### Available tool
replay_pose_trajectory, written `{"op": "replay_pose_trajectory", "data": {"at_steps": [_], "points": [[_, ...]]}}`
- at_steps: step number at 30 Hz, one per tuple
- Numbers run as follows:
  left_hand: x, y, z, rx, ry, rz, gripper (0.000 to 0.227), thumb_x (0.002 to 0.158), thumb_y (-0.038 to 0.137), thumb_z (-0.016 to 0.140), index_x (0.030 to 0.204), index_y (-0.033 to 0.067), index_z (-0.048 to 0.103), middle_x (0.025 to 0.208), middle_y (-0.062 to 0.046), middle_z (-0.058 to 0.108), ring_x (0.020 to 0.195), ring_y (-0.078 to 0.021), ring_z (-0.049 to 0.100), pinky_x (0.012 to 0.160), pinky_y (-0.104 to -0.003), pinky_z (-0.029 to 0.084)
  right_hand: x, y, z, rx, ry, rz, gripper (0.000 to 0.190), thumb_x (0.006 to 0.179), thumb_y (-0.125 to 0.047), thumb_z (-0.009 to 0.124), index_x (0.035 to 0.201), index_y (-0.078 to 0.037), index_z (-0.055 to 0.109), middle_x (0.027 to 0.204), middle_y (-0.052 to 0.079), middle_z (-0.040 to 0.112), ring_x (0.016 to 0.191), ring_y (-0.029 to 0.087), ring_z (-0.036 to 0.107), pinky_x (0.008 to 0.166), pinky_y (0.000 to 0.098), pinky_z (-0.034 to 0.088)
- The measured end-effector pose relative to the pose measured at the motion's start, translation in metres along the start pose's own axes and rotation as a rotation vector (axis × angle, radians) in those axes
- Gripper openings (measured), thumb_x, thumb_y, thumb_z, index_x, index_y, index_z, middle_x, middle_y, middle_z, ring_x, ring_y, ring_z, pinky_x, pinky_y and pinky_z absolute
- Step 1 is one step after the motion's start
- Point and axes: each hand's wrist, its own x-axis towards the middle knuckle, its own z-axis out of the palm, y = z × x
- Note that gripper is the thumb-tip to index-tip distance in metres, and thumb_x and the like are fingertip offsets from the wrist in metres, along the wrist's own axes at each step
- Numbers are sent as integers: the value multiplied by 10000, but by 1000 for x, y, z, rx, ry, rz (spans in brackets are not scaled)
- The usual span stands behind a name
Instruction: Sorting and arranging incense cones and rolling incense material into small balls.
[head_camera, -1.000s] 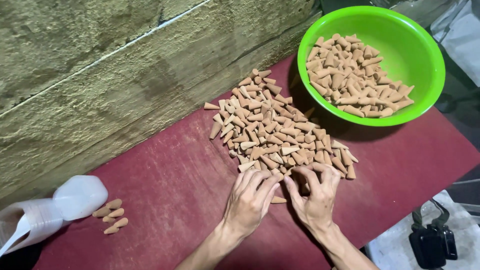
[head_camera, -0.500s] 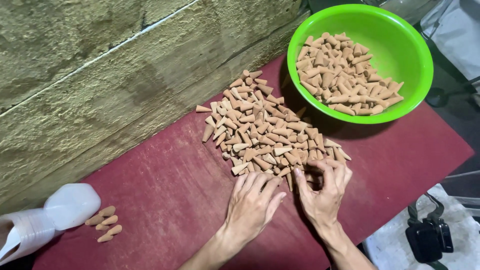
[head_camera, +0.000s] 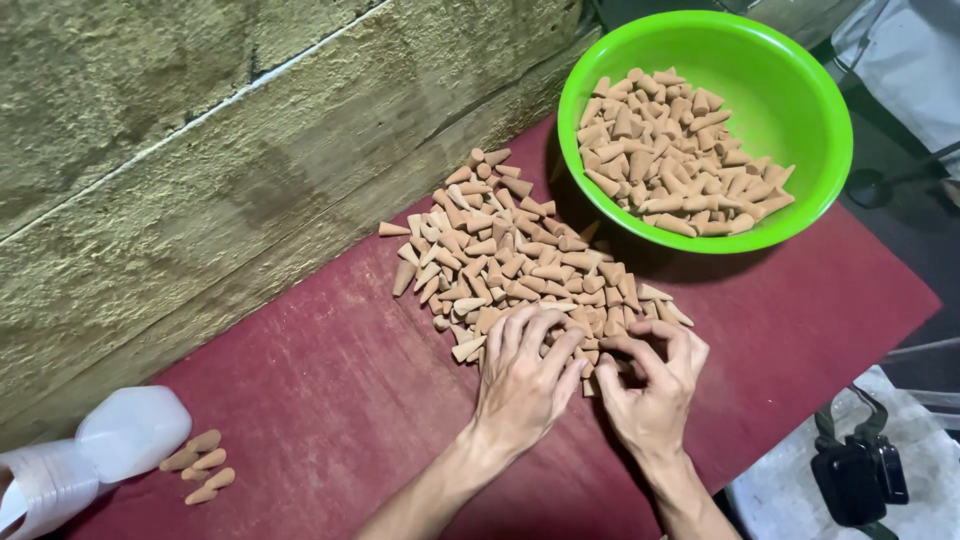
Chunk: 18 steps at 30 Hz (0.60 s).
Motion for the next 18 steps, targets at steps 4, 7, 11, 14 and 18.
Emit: {"op": "replay_pose_trajectory", "data": {"at_steps": [4,7,11,14,18], "points": [[1,-3,-2,9,44,0,227,941,247,728,1147,158,699,1240,-86,614,1215,-286,528,993,-446,421,3,4,0,-30,-37,-56,211,762,-87,717,931,-190,787,1172,66,645,1199,301,521,1071,432,394],[-4,-4,1,16,54,2,238,956,223,708,1188,171,694,1244,-82,615,1239,-289,527,1014,-443,415,0,7,0,-78,-38,-73,214,754,-113,722,940,-191,791,1182,77,643,1228,320,523,1071,456,406],[-3,-8,6,-14,115,28,224,965,237,704,1167,142,715,1218,-93,622,1222,-279,527,1030,-445,419,2,6,3,-89,-52,-33,203,771,-129,720,953,-182,791,1207,82,630,1231,317,512,1067,449,405],[-5,-6,5,-16,127,26,241,965,233,702,1188,142,713,1212,-100,623,1210,-286,537,1039,-455,422,-2,5,1,-105,-75,-14,201,790,-124,703,968,-171,782,1241,90,611,1216,333,486,1057,453,421],[-5,-7,5,-3,152,49,205,987,289,669,1142,166,724,1211,-81,620,1195,-284,547,1010,-455,424,-4,4,3,-149,-96,-23,181,824,-136,689,992,-148,755,1261,104,591,1181,335,477,1062,450,423]]}}
